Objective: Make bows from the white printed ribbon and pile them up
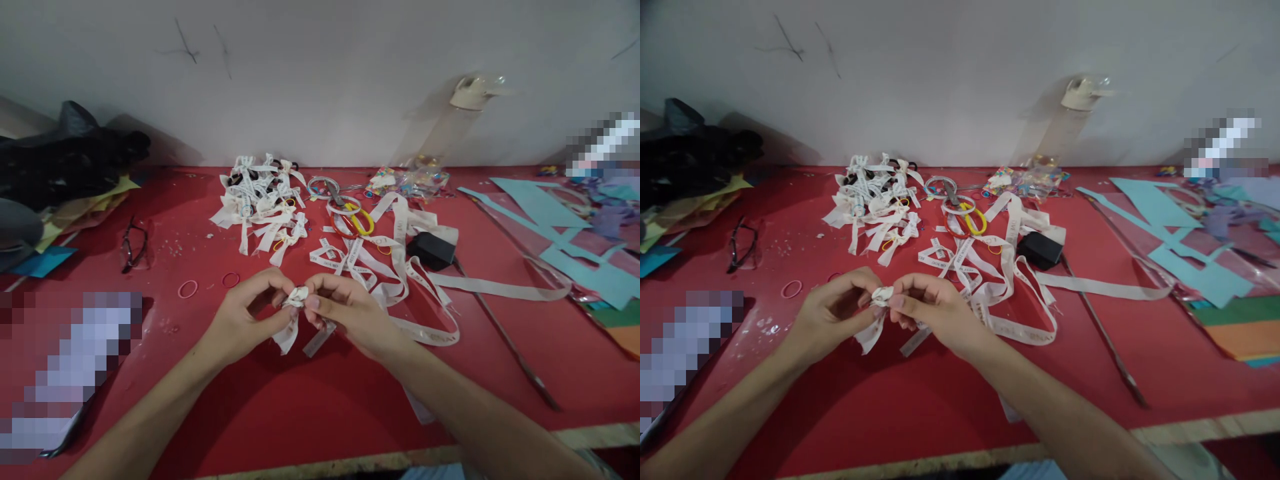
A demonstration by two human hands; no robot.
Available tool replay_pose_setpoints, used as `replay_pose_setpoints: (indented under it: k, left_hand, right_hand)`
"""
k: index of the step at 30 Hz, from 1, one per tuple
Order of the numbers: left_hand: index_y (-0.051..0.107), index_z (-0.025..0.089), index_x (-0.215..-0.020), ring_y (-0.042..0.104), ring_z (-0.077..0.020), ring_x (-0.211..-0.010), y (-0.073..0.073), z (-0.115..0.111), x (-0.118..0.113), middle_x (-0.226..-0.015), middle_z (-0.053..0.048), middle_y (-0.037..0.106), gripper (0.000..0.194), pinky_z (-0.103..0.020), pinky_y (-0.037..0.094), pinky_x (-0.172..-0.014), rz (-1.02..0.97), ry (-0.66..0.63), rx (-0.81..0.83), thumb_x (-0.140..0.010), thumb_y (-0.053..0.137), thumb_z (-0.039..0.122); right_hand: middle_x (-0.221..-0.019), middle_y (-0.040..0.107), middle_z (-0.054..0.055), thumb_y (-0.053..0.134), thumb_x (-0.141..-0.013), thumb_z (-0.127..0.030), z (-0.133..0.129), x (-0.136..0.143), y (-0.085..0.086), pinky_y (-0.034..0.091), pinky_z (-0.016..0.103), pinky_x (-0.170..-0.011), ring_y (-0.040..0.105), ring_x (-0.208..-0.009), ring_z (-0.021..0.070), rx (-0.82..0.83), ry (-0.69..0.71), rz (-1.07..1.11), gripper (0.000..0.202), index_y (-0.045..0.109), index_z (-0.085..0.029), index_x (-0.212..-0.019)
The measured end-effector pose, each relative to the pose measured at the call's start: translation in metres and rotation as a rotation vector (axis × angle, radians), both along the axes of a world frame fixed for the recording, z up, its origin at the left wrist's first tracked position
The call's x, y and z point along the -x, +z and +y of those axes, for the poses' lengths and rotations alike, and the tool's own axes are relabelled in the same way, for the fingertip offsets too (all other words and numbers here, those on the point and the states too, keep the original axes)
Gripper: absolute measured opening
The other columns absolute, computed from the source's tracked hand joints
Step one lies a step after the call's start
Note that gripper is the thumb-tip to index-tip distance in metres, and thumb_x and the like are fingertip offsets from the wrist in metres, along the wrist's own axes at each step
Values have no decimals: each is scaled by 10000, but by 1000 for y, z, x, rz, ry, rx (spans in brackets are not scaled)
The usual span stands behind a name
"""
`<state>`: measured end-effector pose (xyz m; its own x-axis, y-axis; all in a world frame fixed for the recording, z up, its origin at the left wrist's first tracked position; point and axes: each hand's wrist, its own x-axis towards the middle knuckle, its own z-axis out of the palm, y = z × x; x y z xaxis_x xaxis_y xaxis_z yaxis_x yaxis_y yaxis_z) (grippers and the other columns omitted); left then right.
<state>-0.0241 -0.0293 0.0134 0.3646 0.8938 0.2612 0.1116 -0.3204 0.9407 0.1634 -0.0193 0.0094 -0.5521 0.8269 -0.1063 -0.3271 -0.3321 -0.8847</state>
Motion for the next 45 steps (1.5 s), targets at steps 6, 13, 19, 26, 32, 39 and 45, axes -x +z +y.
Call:
replay_pose_setpoints:
  k: [6,13,19,26,32,39,45]
  left_hand:
    - [584,180,-826,423,-86,-656,1,-1,0,-731,23,460,53,-197,369,-599,-42,17,42,-823,630,153]
    - [589,166,-770,448,-79,-622,-1,0,-2,-710,28,457,173,-180,371,-536,-155,11,341,-775,713,286]
    - [633,156,-713,497,-71,-560,-6,-2,-10,-639,31,522,203,-171,395,-508,-296,172,501,-724,767,307]
    - [588,161,-703,463,-46,-449,-4,-5,-21,-576,47,541,277,-147,361,-427,-476,236,773,-695,786,354]
    - [576,161,-711,447,-38,-502,-3,-9,-25,-594,54,498,265,-138,347,-464,-424,272,633,-744,753,356]
    - [559,155,-726,427,-33,-507,0,-9,-27,-603,54,496,271,-135,355,-479,-509,258,674,-743,756,340]
    - [531,157,-694,421,-38,-509,-2,-8,-30,-602,58,480,294,-144,379,-493,-653,274,725,-746,751,345]
  right_hand:
    - [-690,596,-23,664,-846,-318,-6,1,-2,429,195,-569,514,-587,68,-132,-10,-49,164,586,-174,-834]
    - [-749,583,-18,631,-868,-354,-7,0,1,457,216,-639,552,-669,87,-240,-48,-184,177,586,-183,-861]
    - [-734,568,-21,573,-903,-356,-10,3,3,455,219,-625,552,-664,97,-352,-108,-320,171,556,-189,-869]
    - [-874,651,18,500,-943,-195,-11,4,-2,455,251,-767,602,-840,135,-853,-150,-612,88,574,-201,-896]
    - [-844,664,49,434,-973,-200,-11,4,-6,454,261,-709,612,-804,156,-1167,-222,-751,143,562,-186,-911]
    - [-863,700,85,411,-943,-99,-10,1,-11,480,301,-670,622,-788,191,-1639,-256,-865,167,565,-150,-981]
    - [-854,686,88,415,-953,-127,-8,4,-14,494,306,-672,618,-794,192,-1499,-266,-843,158,568,-147,-988]
